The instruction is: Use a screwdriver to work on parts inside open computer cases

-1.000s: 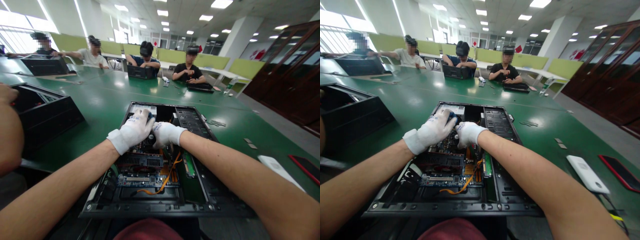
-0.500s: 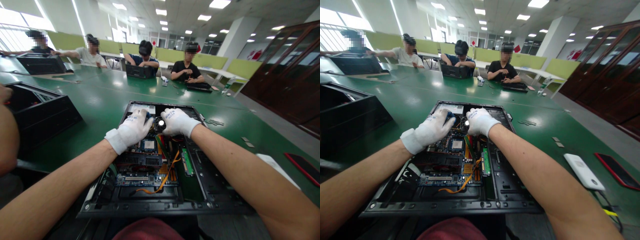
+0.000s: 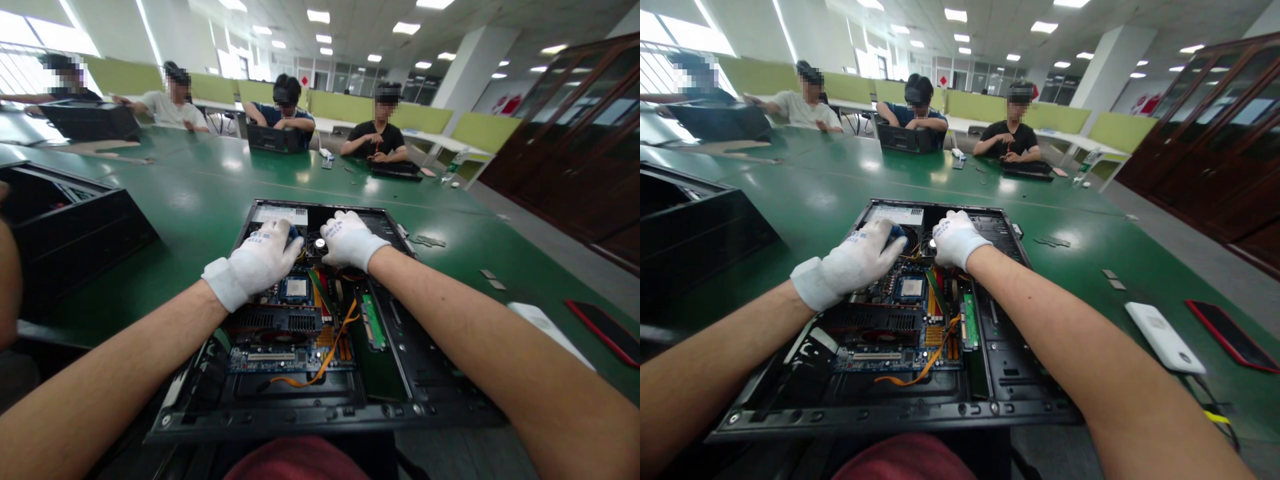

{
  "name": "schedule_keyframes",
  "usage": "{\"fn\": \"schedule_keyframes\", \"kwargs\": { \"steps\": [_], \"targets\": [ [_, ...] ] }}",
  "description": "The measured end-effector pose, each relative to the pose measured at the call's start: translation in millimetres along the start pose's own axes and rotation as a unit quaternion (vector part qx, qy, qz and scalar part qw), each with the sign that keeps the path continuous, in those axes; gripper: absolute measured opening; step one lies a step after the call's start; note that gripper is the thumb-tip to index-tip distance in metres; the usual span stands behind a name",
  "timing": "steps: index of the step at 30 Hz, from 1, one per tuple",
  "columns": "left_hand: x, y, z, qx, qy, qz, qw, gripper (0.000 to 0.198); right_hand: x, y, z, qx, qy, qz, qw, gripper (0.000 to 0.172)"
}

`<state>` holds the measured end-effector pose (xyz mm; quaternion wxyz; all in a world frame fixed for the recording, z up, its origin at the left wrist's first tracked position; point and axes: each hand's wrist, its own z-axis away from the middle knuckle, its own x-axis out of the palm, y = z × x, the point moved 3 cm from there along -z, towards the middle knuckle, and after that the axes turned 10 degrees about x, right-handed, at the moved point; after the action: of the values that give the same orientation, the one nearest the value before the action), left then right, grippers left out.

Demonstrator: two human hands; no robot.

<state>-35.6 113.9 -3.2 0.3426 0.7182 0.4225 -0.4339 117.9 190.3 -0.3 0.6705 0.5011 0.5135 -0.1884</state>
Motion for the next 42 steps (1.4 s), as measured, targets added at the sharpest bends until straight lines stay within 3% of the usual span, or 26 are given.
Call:
{"fn": "schedule_keyframes", "kwargs": {
  "steps": [19, 26, 34, 42],
  "targets": [
    [-2.6, 3, 1, -0.034, -0.047, -0.011, 0.998, 0.037, -2, -1, 0, 0.004, -0.025, -0.027, 0.999, 0.043],
    [-2.9, 4, 1, -0.034, -0.05, -0.027, 0.998, 0.035, 1, 2, 0, 0.008, -0.009, -0.048, 0.999, 0.048],
    [-0.8, 1, 1, -0.025, -0.036, -0.024, 0.999, 0.037, -1, 4, 10, -0.066, -0.002, -0.053, 0.996, 0.055],
    [-0.8, 0, 0, -0.032, -0.044, -0.023, 0.998, 0.038, -2, 0, 16, -0.133, 0.059, -0.033, 0.989, 0.047]
  ]
}}
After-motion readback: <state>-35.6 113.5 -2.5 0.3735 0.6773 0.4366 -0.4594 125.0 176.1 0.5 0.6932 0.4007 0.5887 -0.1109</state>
